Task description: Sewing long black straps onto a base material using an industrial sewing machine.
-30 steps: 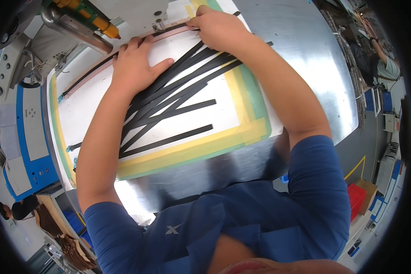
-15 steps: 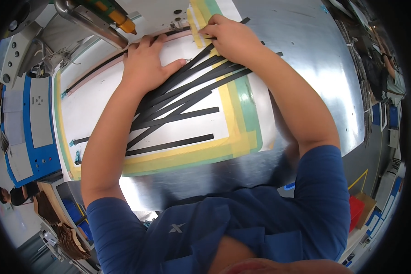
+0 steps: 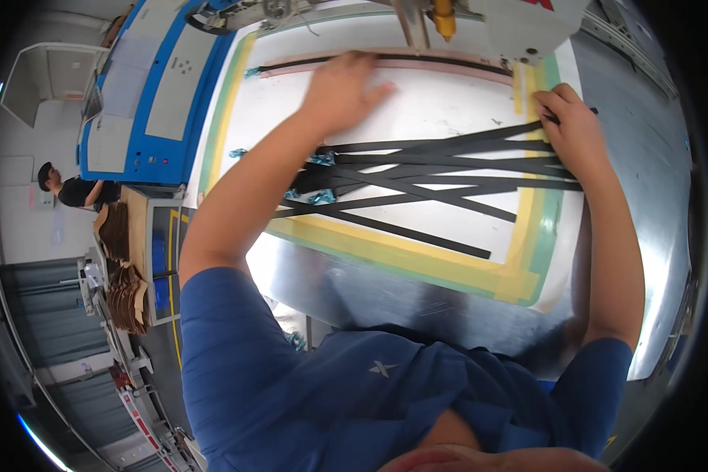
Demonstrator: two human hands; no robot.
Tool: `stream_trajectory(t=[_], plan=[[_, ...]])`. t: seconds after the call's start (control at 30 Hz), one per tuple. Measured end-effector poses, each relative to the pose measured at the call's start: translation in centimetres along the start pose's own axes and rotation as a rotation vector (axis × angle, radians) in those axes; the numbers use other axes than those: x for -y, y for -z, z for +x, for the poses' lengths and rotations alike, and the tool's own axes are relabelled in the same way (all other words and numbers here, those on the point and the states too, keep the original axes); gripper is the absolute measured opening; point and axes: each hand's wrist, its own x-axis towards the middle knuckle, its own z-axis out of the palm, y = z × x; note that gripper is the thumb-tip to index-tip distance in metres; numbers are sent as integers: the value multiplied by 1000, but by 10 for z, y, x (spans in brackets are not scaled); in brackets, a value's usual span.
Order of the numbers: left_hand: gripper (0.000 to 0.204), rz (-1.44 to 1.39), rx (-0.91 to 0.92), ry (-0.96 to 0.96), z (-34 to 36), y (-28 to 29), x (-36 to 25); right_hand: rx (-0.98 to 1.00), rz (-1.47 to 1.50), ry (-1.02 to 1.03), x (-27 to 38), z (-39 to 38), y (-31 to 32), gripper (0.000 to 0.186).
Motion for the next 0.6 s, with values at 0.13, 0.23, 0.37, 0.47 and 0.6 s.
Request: stream_trajectory(t=[0.13,0.23,0.37,0.47,0.6], plan=[[58,118,-158,454,-24,2,135,16,-30,-28,14,8,6,22],[60,95,-2,534,-34,0,210,24,-50,-45,12,7,5,22],[58,-34,55,591,-25,11,237,12,-28,-6,6,6,2,23],[54,-19,100,577,-21,22,229,10,-34,-2,4,3,4,22],[56,118,-51,625,-39,46,208,8,-48,5,5,1,7,22]])
